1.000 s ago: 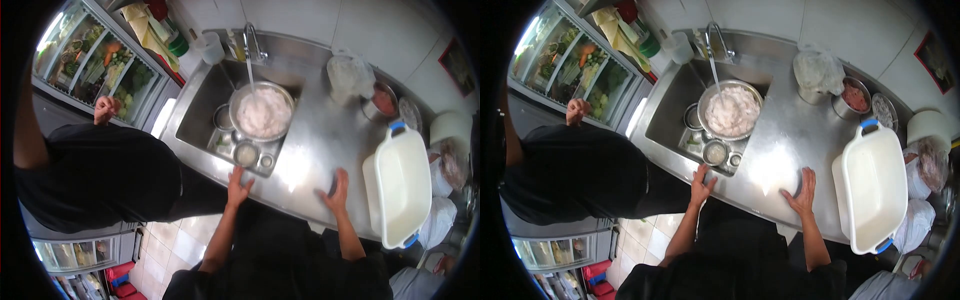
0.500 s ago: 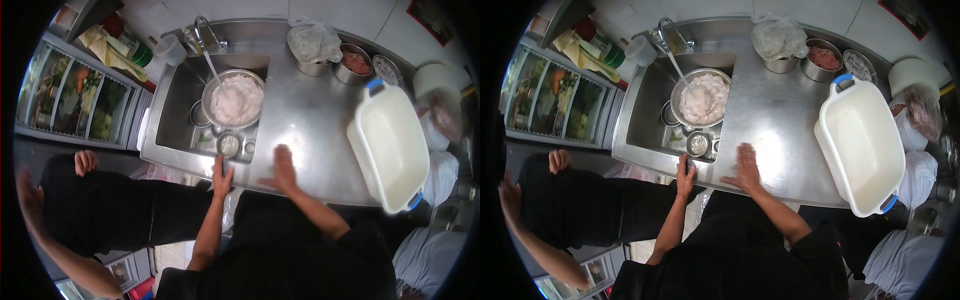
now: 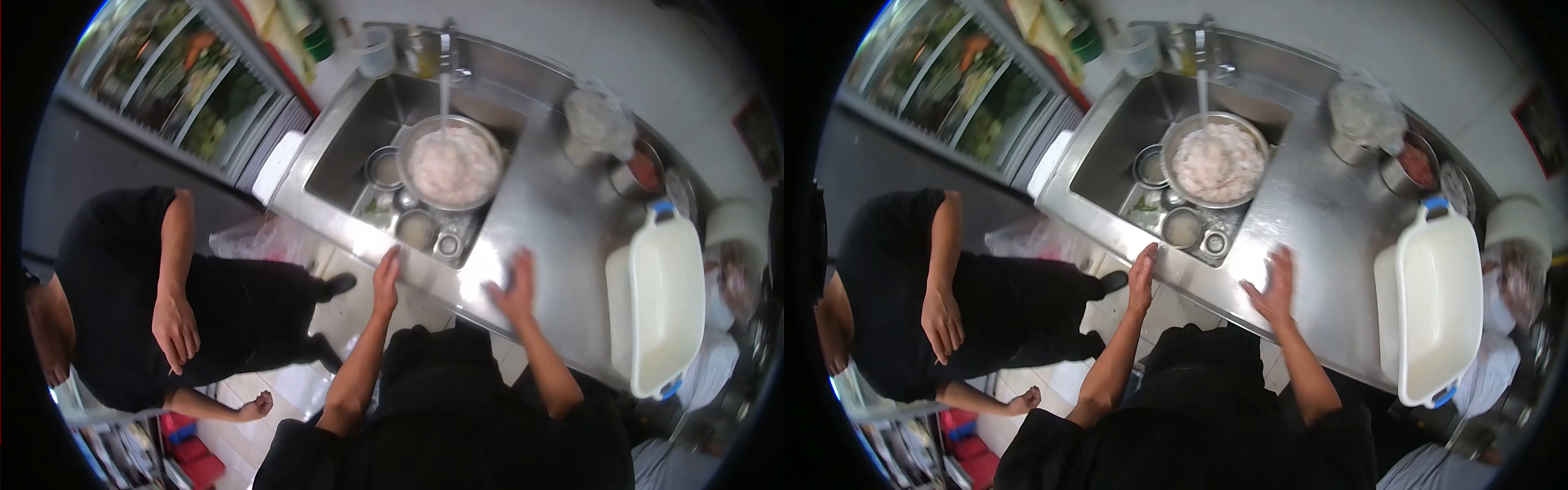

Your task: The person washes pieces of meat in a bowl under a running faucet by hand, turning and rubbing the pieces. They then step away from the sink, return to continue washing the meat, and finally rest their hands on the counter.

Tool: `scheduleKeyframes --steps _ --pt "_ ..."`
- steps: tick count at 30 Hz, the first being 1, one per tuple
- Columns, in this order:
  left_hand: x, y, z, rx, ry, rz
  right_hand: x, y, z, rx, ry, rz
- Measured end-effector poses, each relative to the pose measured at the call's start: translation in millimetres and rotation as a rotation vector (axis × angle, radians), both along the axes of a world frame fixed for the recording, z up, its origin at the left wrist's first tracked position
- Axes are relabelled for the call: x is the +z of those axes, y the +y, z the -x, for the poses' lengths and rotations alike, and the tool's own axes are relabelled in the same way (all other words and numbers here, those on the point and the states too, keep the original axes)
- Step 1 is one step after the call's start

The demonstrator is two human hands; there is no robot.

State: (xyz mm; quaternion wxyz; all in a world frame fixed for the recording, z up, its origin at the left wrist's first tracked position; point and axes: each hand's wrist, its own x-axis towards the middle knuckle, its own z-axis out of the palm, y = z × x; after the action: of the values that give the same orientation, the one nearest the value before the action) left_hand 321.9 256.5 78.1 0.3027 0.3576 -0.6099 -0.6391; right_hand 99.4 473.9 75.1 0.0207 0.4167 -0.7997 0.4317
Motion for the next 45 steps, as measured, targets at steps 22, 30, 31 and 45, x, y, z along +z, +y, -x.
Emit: scheduleKeyframes --steps 22,30,31,45 --pt "-49 98 -226 0.500 -0.303 -0.547 -28 -282 -100 0.239 0.102 -0.356" --pt "-60 106 -276 0.593 -0.379 -0.630 1 -322 -168 0.860 -0.104 -0.304" --pt "-56 103 -275 0.593 -0.369 -0.634 -9 -320 -163 0.880 -0.009 -0.316" --pt "-52 33 -237 0.270 -0.447 -0.466 -2 -147 26 -0.140 -0.151 -0.245"
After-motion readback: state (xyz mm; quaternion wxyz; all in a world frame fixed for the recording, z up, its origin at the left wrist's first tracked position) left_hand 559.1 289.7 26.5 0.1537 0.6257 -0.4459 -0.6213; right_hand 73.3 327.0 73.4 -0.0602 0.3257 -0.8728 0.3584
